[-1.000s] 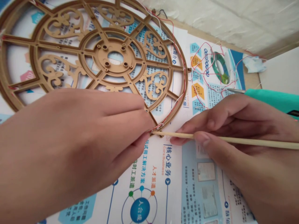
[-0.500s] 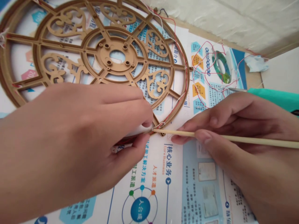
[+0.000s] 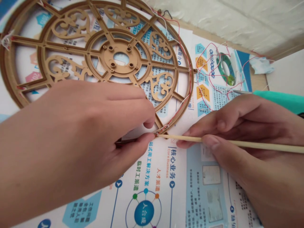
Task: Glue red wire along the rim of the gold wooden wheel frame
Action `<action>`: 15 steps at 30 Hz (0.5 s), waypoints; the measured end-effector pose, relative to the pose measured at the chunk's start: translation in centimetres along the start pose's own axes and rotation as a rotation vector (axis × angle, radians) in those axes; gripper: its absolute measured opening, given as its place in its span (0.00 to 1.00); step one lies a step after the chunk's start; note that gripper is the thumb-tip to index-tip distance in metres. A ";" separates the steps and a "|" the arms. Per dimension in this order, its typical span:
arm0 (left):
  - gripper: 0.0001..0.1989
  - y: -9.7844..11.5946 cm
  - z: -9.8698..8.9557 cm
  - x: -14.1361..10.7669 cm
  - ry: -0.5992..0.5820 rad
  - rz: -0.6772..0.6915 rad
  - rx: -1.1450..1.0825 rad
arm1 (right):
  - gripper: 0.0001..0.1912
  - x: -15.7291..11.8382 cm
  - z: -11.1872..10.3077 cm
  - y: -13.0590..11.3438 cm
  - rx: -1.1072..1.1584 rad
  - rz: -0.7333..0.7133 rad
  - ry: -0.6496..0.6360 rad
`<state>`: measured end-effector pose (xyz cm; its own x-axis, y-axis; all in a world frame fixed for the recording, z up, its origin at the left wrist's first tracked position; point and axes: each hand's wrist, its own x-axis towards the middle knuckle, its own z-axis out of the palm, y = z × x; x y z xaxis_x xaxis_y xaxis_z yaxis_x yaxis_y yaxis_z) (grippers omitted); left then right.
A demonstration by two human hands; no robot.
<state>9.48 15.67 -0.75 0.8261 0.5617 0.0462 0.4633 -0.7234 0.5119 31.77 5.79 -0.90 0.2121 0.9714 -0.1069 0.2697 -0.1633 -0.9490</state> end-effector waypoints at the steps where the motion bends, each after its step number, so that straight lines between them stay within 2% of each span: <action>1: 0.09 0.1 0.0 0.0 -0.012 -0.009 0.024 | 0.14 0.0 0.0 0.0 0.003 -0.010 -0.025; 4: 0.09 0.2 0.1 -0.1 -0.030 -0.010 0.060 | 0.14 0.0 0.2 0.0 -0.002 0.009 -0.008; 8: 0.10 0.2 0.2 -0.2 0.038 0.001 0.010 | 0.13 -0.1 0.3 -0.2 -0.015 0.027 0.031; 15: 0.10 0.4 0.4 -0.2 0.090 0.007 -0.028 | 0.13 0.0 0.3 -0.1 -0.005 -0.011 -0.023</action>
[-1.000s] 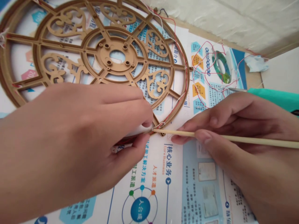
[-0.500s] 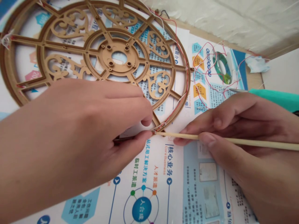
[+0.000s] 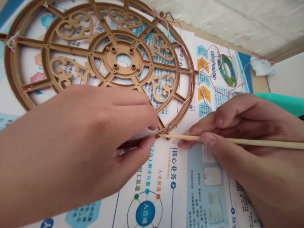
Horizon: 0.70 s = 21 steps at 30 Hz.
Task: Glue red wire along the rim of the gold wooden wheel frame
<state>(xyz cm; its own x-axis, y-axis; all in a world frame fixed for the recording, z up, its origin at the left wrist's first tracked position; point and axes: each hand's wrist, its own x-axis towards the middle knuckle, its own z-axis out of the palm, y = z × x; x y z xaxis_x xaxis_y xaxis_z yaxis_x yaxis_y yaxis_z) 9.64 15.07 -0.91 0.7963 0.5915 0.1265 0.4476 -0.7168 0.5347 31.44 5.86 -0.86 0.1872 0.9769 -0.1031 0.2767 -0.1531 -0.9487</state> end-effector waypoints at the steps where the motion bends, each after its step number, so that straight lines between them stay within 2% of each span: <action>1: 0.09 0.0 0.0 0.0 -0.007 0.000 0.012 | 0.13 0.1 0.1 0.0 0.007 -0.002 -0.003; 5: 0.06 0.2 -0.3 0.0 -0.068 0.011 0.059 | 0.13 0.3 0.2 -0.2 0.000 0.041 0.053; 11: 0.03 0.1 -0.5 -0.1 -0.068 0.027 0.032 | 0.13 0.6 -0.2 -0.1 -0.017 0.020 -0.022; 17: 0.13 -0.6 0.0 -0.3 -0.093 0.113 0.070 | 0.14 0.2 -0.3 0.0 -0.032 0.006 -0.025; 21: 0.13 -0.8 0.3 -0.4 -0.074 0.145 0.103 | 0.14 0.1 -0.2 0.0 -0.063 -0.031 -0.020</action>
<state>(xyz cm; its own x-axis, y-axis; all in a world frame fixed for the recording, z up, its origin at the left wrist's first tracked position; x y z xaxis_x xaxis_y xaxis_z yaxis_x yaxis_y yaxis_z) 9.07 15.31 -1.67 0.8815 0.4531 0.1327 0.3618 -0.8289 0.4267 31.67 5.93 -0.82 0.1585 0.9840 -0.0809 0.3412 -0.1315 -0.9307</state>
